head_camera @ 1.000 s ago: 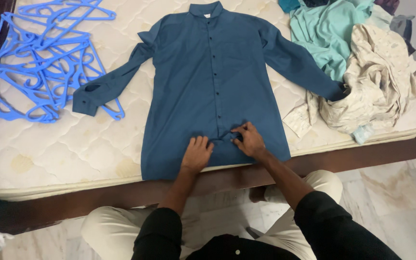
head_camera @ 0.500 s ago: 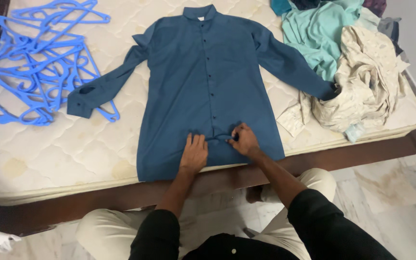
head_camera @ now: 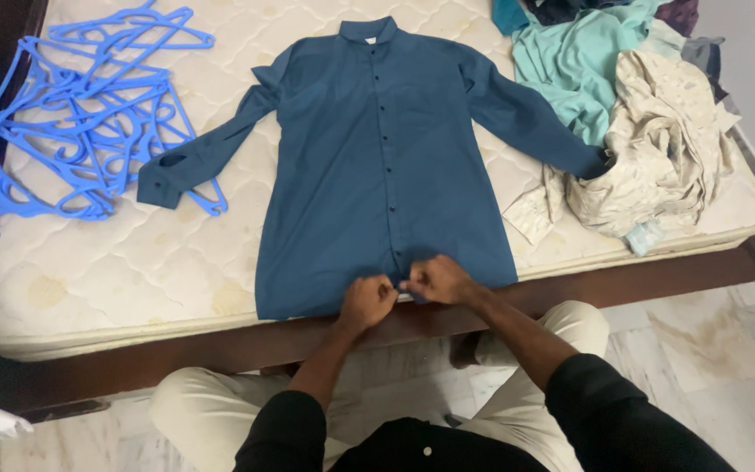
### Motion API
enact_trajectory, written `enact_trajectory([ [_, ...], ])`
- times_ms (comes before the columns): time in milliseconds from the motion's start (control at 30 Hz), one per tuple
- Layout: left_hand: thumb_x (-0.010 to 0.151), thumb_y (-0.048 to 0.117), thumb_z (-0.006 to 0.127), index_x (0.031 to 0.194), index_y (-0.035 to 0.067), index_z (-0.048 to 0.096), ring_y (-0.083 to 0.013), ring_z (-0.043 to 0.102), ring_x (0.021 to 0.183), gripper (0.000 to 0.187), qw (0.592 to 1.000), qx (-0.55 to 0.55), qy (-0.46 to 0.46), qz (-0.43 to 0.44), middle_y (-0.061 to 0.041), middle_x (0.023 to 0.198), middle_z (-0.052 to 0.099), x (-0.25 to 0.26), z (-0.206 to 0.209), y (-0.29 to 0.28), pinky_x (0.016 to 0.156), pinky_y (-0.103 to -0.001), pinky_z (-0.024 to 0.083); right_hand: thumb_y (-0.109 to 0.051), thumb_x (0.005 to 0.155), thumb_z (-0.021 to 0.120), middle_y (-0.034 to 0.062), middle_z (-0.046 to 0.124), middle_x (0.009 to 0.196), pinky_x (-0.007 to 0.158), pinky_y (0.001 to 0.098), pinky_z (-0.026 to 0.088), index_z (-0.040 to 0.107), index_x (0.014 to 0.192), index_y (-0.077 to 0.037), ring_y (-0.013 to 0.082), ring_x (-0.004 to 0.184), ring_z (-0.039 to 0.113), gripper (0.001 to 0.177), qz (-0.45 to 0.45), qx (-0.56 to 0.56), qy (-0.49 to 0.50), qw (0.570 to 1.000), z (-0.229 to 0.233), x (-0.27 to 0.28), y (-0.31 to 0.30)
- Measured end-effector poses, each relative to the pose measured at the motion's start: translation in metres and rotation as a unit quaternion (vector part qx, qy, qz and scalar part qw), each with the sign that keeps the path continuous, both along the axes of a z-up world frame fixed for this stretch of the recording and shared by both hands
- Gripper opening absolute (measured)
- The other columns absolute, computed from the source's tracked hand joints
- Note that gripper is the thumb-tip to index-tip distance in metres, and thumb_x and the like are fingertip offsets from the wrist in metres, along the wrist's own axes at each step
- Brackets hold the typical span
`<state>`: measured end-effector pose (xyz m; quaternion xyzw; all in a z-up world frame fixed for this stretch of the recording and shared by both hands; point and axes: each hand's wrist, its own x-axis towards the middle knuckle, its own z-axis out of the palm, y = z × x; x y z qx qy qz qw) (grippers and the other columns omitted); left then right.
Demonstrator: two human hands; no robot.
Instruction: The person lays a blue long-sleeved shirt flat on a mattress, smooths it out, and buttons it from bottom to top. They then place a blue hanger inside the shirt and adjust the collar.
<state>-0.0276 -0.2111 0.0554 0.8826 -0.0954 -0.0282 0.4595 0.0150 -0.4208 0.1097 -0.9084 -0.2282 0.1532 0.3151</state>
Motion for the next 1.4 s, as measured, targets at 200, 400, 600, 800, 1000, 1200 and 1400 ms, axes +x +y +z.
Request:
enact_trajectory([
  [200,0.092,0.02,0.071,0.092,0.002,0.072,-0.034,0.073,0.071,0.018,0.995,-0.028,-0.006,0.097,-0.016,0.078,0.075,0.031,-0.003,-0.011,0.066,-0.044,0.056,-0.033,0.097,0.072,0.0106,0.07,0.065,0.056,0.0331,0.051,0.069,0.078,0.0,0.0157,0.056,0.065,0.037,-0.153,0.096,-0.019,0.983,-0.022,0.032,-0.008],
  [400,0.093,0.014,0.068,0.111,0.001,0.061,-0.0246,0.072,0.053,0.023,0.943,-0.209,0.215,0.149,-0.015,0.069,0.073,0.084,-0.065,-0.033,0.048,-0.037,0.059,-0.014,0.09,0.071,0.0065,0.076,0.075,0.059,0.0288,0.058,0.076,0.091,-0.002,0.012,0.062,0.071,0.013,-0.178,0.198,0.038,0.963,-0.113,0.071,0.001],
  [600,0.094,0.015,0.071,0.099,-0.001,0.074,-0.0197,0.067,0.046,0.017,0.913,-0.225,0.276,0.201,-0.015,0.065,0.072,0.103,-0.116,-0.041,0.04,-0.034,0.053,-0.013,0.092,0.07,0.0092,0.077,0.074,0.056,0.0285,0.057,0.08,0.09,-0.001,0.0119,0.058,0.069,0.015,-0.253,0.173,0.098,0.947,-0.176,0.077,0.006],
  [800,0.094,0.016,0.069,0.097,0.006,0.077,-0.0185,0.069,0.047,0.013,0.914,-0.21,0.308,0.159,-0.011,0.067,0.074,0.094,-0.113,-0.029,0.041,-0.032,0.053,-0.013,0.089,0.074,0.0076,0.077,0.075,0.057,0.028,0.058,0.08,0.091,-0.002,0.009,0.06,0.068,0.013,-0.226,0.204,0.15,0.941,-0.174,0.074,0.0],
  [1000,0.095,0.021,0.065,0.098,0.011,0.078,-0.018,0.073,0.054,0.016,0.945,-0.096,0.263,0.172,-0.009,0.07,0.076,0.075,-0.064,-0.031,0.055,-0.033,0.058,-0.013,0.086,0.074,0.0086,0.078,0.077,0.06,0.0299,0.059,0.079,0.088,-0.002,0.0135,0.06,0.07,0.013,-0.225,0.111,0.133,0.959,-0.153,0.066,0.007],
  [1200,0.095,0.029,0.065,0.097,0.011,0.077,-0.0214,0.075,0.061,0.022,0.954,-0.055,0.234,0.178,-0.008,0.072,0.076,0.069,-0.048,-0.032,0.067,-0.038,0.059,-0.023,0.082,0.078,0.0173,0.077,0.082,0.072,0.0374,0.059,0.08,0.087,-0.003,0.0248,0.076,0.076,0.021,-0.193,0.005,0.054,0.98,-0.156,0.072,0.011],
  [1400,0.094,0.036,0.065,0.097,0.019,0.082,-0.0227,0.076,0.076,0.025,0.949,-0.017,0.251,0.19,-0.005,0.074,0.078,0.076,-0.07,-0.038,0.075,-0.039,0.058,-0.027,0.081,0.077,0.0169,0.077,0.082,0.074,0.0387,0.06,0.079,0.087,-0.004,0.0277,0.078,0.077,0.024,-0.189,0.018,0.055,0.98,-0.158,0.07,0.009],
])
